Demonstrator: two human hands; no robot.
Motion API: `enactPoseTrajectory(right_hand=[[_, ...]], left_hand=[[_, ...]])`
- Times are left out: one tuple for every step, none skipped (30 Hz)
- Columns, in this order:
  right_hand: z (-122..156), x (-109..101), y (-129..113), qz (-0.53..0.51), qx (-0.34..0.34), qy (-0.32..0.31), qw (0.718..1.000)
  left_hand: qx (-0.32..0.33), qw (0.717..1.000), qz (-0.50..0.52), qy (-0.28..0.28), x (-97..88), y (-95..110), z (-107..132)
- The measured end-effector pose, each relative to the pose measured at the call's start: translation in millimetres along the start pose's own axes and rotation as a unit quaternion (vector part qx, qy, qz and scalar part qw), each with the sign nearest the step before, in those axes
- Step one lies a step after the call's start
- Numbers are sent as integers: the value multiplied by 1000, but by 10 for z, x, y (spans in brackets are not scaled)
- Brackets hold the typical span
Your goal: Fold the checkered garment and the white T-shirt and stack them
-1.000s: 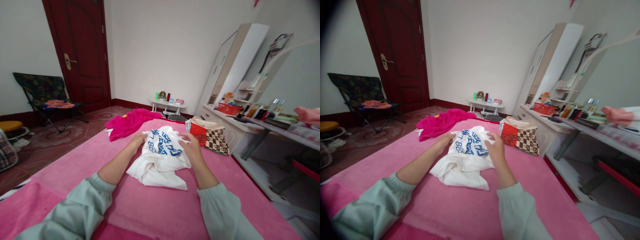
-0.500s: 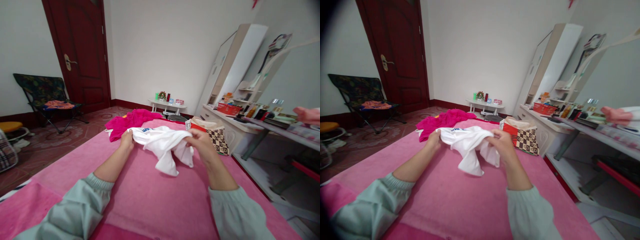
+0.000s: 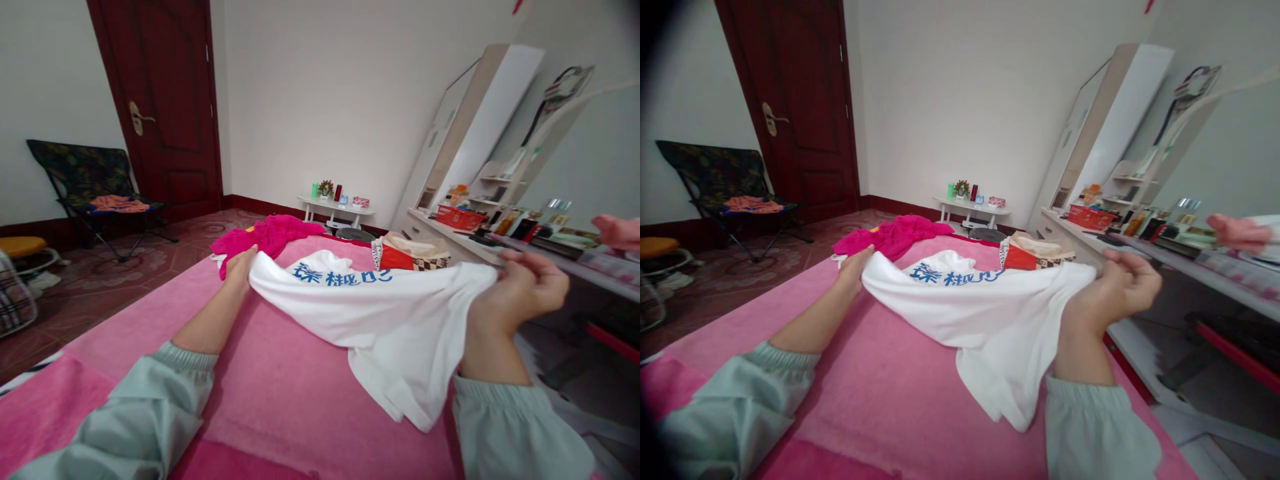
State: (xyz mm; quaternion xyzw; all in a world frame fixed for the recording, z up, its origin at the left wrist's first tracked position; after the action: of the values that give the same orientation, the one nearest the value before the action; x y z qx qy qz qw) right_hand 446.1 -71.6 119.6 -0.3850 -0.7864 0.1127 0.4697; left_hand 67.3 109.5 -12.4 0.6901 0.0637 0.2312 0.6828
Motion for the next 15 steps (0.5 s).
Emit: enactPoseTrajectory(right_hand=[[19, -10, 3, 67, -28, -49, 996], [48, -21, 10, 142, -58, -106, 982], [86, -30, 23, 217, -87, -165, 958], [130, -37, 48, 280, -112, -221, 927], [179, -40, 88, 324, -127, -273, 897], [234, -39, 147, 344, -129, -321, 873], [296, -38, 227, 345, -114, -366, 857], [364, -39, 327, 332, -82, -409, 846], [439, -48, 444, 316, -39, -444, 838], [518, -68, 572, 301, 6, -464, 833], [596, -102, 702, 291, 47, -470, 832], [669, -149, 830, 287, 82, -466, 833], [734, -205, 947, 281, 114, -458, 836], [787, -267, 1051, 273, 141, -452, 838], [827, -329, 1136, 261, 164, -450, 838]], left_hand=[[18, 999, -35, 5, -26, -30, -12], [30, 997, -66, 7, -50, -53, -15], [43, 994, -102, 6, -69, -64, -6], [71, 986, -152, 7, -83, -62, 13], [113, 970, -217, 13, -90, -47, 42], [166, 944, -285, 22, -89, -23, 77], [227, 908, -351, 29, -76, 4, 115], [287, 867, -406, 33, -53, 28, 153], [335, 833, -440, 31, -23, 42, 185], [362, 814, -453, 22, 11, 42, 209], [372, 806, -461, 5, 47, 29, 223], [362, 803, -473, -20, 83, 0, 228], [338, 802, -489, -46, 114, -41, 226], [307, 801, -508, -72, 139, -88, 219], [275, 799, -526, -94, 156, -137, 210]])
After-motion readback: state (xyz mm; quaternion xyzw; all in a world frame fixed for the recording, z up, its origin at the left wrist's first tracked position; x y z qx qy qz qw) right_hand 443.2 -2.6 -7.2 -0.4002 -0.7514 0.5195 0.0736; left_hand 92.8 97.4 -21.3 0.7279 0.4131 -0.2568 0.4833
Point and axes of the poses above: each hand's wrist, its own z-axis away from the middle knuckle, its own x-axis out of the palm, y = z × x, the point moved 1 cm from there along -z, towards the middle knuckle, and after that the axes turned 10 degrees about -z, right-handed, at the moved point
